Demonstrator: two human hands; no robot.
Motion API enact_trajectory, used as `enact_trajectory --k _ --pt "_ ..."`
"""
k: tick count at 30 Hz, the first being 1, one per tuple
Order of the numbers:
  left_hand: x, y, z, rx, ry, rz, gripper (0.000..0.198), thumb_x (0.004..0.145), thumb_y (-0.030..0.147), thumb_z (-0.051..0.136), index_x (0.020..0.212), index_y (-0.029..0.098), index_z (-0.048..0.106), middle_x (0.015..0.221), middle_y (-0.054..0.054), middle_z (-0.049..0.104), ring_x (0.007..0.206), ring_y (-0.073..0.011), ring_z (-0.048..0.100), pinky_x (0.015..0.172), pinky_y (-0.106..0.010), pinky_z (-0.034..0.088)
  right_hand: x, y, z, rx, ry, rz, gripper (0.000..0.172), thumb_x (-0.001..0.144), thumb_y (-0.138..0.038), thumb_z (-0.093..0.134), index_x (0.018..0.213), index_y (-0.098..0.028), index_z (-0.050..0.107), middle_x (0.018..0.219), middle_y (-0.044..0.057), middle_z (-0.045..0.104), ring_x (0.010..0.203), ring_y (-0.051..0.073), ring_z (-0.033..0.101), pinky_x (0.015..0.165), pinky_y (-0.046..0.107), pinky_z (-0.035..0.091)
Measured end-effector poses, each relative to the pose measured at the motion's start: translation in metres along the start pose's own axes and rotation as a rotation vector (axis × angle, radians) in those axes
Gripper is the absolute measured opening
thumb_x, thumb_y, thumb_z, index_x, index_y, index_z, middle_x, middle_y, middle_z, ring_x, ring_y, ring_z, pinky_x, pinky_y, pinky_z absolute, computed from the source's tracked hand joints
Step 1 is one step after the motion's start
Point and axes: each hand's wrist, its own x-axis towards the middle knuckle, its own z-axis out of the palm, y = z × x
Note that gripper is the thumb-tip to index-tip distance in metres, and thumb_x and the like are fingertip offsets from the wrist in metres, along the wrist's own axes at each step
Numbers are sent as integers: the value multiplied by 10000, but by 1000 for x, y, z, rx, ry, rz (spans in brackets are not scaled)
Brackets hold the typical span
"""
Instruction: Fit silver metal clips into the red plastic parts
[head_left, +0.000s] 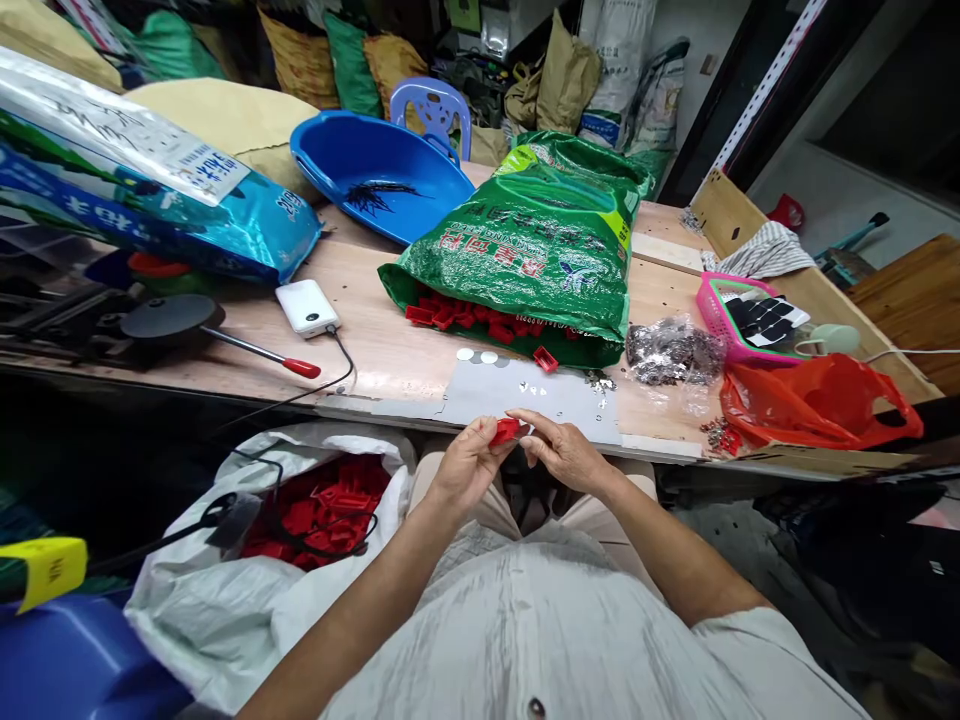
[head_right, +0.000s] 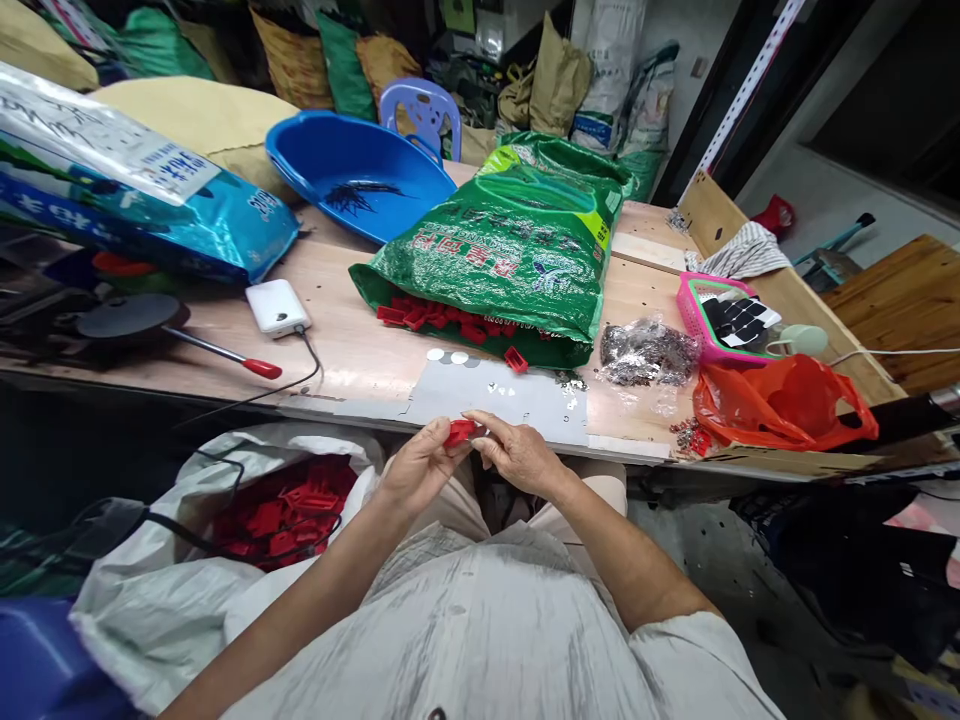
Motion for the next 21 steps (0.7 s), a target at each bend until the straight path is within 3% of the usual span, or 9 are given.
enact_trajectory --k 3,7,10,13,21 --pt "-5 -1 4 -149 49 -96 83 865 186 637 824 126 676 838 -46 728 772 -135 693 862 -291 556 -1 -5 -2 -36 -11 1 395 993 -329 427 1377 -278 503 672 -46 643 660 129 608 705 221 430" --pt "-8 -2 7 -263 108 -196 216 937 184 528 807 109 683 802 -68 730 783 -157 707 922 -355 563 -1 -7 -2 -125 3 26 359 989 -345 442 1327 -292 548 822 -21 713 736 143 650 707 221 439" --pt "-10 -4 10 -284 139 -208 257 951 180 494 800 94 683 813 -87 731 801 -173 715 969 -388 546 0 -1 3 -149 82 8 309 988 -346 446 1240 -290 616 1061 1 724 888 151 673 784 222 450" --pt "-12 -6 12 -251 132 -194 252 951 183 489 820 92 685 875 -108 736 858 -207 720 990 -441 535 1 7 7 -112 145 -10 310 1005 -344 404 1142 -263 671 1051 8 729 905 146 674 820 223 454" --pt "-11 -2 13 -317 170 -226 263 962 188 474 824 102 679 840 -88 737 816 -182 720 946 -411 564 -2 0 -3 -190 -39 1 378 997 -339 434 1369 -325 500 1227 -17 679 1032 173 666 855 253 464"
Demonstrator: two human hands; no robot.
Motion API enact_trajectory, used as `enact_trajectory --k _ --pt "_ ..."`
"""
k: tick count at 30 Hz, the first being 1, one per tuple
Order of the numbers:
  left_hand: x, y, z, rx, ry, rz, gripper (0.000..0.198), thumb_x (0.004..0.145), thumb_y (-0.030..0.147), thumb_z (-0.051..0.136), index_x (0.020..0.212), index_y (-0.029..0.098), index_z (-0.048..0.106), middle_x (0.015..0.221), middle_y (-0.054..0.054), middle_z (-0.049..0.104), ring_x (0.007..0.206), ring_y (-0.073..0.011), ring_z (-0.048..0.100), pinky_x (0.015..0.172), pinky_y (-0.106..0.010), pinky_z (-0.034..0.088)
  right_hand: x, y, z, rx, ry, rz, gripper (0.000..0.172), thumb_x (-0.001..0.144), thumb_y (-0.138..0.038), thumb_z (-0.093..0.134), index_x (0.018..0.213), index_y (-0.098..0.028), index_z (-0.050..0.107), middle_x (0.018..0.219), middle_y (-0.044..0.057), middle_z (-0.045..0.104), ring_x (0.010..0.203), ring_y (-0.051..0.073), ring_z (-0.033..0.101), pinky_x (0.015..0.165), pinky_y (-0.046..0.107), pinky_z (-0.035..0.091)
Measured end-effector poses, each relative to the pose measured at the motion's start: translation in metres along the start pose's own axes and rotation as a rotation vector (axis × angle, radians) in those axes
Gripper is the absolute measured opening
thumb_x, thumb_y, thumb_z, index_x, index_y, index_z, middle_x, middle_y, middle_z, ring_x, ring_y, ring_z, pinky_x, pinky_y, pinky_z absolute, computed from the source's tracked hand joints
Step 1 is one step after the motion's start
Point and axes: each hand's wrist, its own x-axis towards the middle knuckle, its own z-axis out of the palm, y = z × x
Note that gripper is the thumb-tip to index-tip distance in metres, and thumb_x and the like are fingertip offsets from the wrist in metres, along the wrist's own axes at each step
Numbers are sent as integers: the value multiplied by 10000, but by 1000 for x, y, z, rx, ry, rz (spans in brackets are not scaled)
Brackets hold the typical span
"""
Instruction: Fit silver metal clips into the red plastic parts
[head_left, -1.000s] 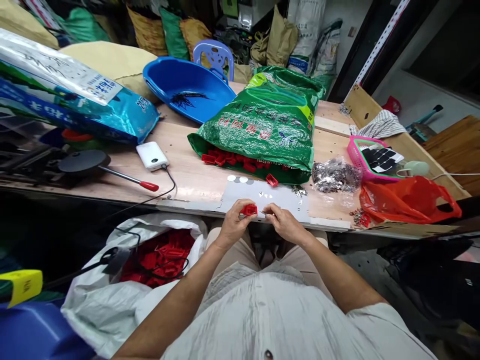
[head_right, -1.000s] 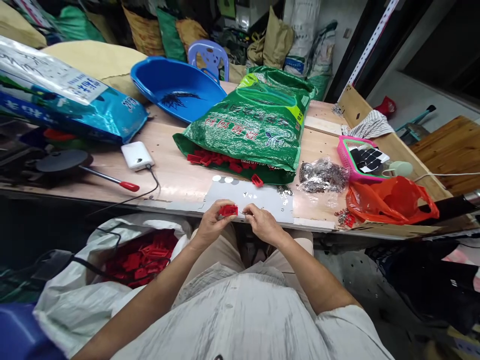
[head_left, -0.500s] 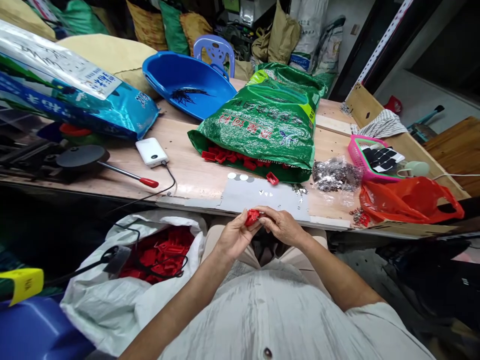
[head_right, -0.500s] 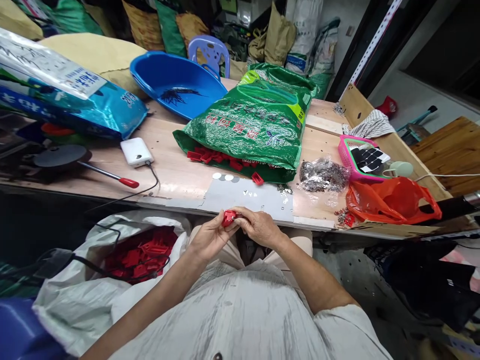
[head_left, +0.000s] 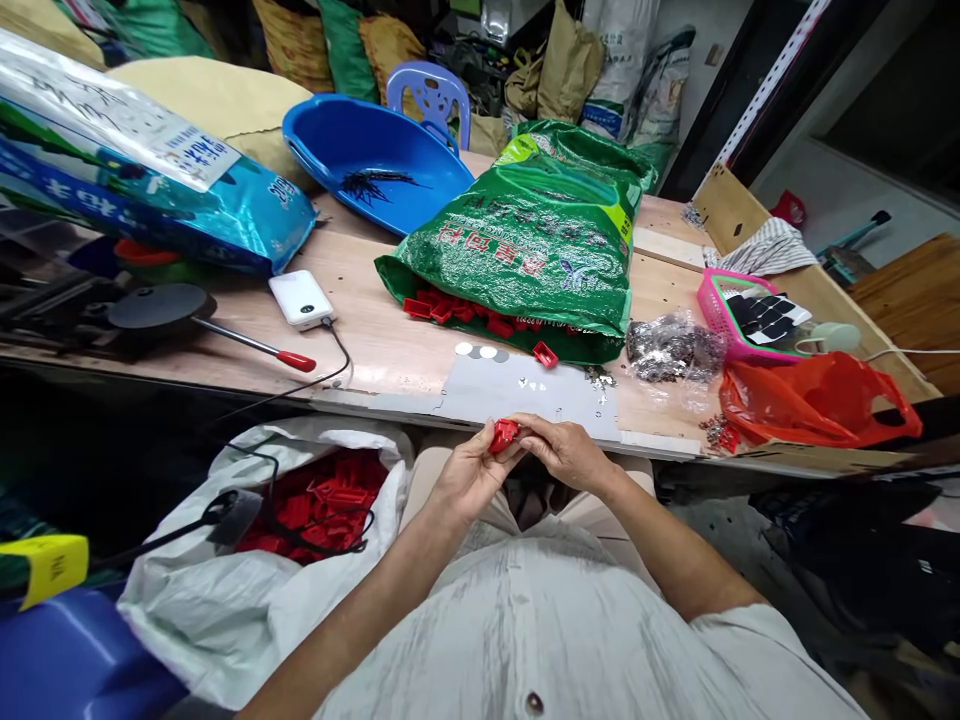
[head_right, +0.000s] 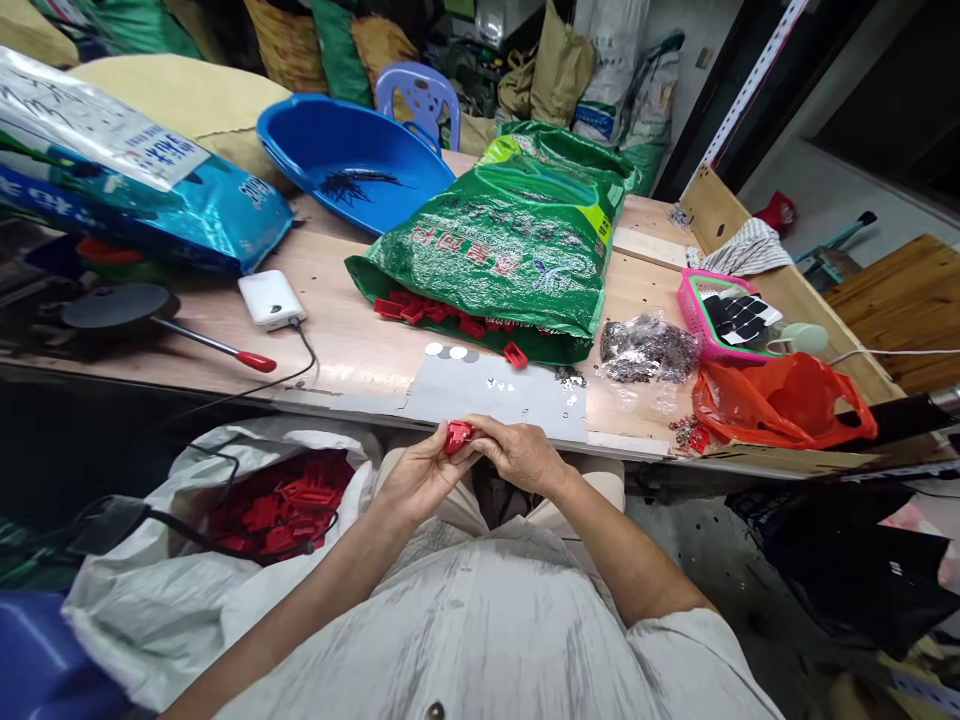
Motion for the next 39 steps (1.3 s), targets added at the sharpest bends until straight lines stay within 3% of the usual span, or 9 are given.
enact_trajectory --k 6,11,14,20,24,27,31,35,39 --pt "-1 -4 2 -14 11 28 250 957 156 473 811 114 671 822 -66 728 777 -149 710 933 -364 570 1 -1 7 -72 78 22 322 998 -348 423 1278 -308 577 1180 -5 696 960 176 679 815 248 460" --pt "-2 -7 0 37 -7 37 189 930 184 537 810 116 667 871 -81 734 850 -186 719 991 -432 534 6 7 15 129 155 28 347 1013 -360 363 1136 -249 668 977 13 727 858 146 665 784 219 457" --pt "-1 -7 -3 59 -9 65 159 915 179 561 810 116 663 868 -78 736 840 -186 724 984 -420 535 8 9 18 241 143 -8 355 1008 -374 367 1144 -241 666 975 11 713 846 141 650 779 217 453" --pt "-2 10 -26 216 -27 238 169 781 217 745 714 145 609 833 -53 747 856 -198 730 977 -380 526 7 7 17 165 105 101 371 990 -407 412 1286 -258 579 737 -20 643 661 136 580 665 220 411" --pt "-7 29 -47 301 98 383 280 702 265 818 682 158 559 769 -35 746 824 -188 733 945 -354 538 8 9 20 92 107 120 314 947 -389 507 1213 -261 615 691 -36 598 620 129 537 631 216 379" --pt "-11 33 -51 240 136 326 201 762 241 766 729 155 588 776 -37 746 810 -186 733 931 -373 550 15 7 28 125 123 59 265 913 -374 571 1133 -247 643 768 -20 628 672 127 549 660 215 394" --pt "-13 25 -39 140 115 239 94 841 187 675 777 134 631 815 -59 744 807 -186 730 860 -352 581 28 -1 41 210 199 -30 268 881 -375 615 1098 -217 629 918 15 647 742 130 557 693 226 421" --pt "-13 17 -28 85 102 243 68 849 142 654 786 120 645 825 -53 739 714 -143 713 779 -291 595 35 -6 48 269 230 -92 204 873 -351 624 1018 -207 623 950 22 648 819 140 578 736 241 435" --pt "-13 12 -30 45 110 214 111 873 163 628 772 123 651 812 -58 739 702 -150 708 790 -318 600 36 -6 51 302 237 -82 138 871 -327 633 937 -206 626 912 13 646 831 141 587 758 243 437"
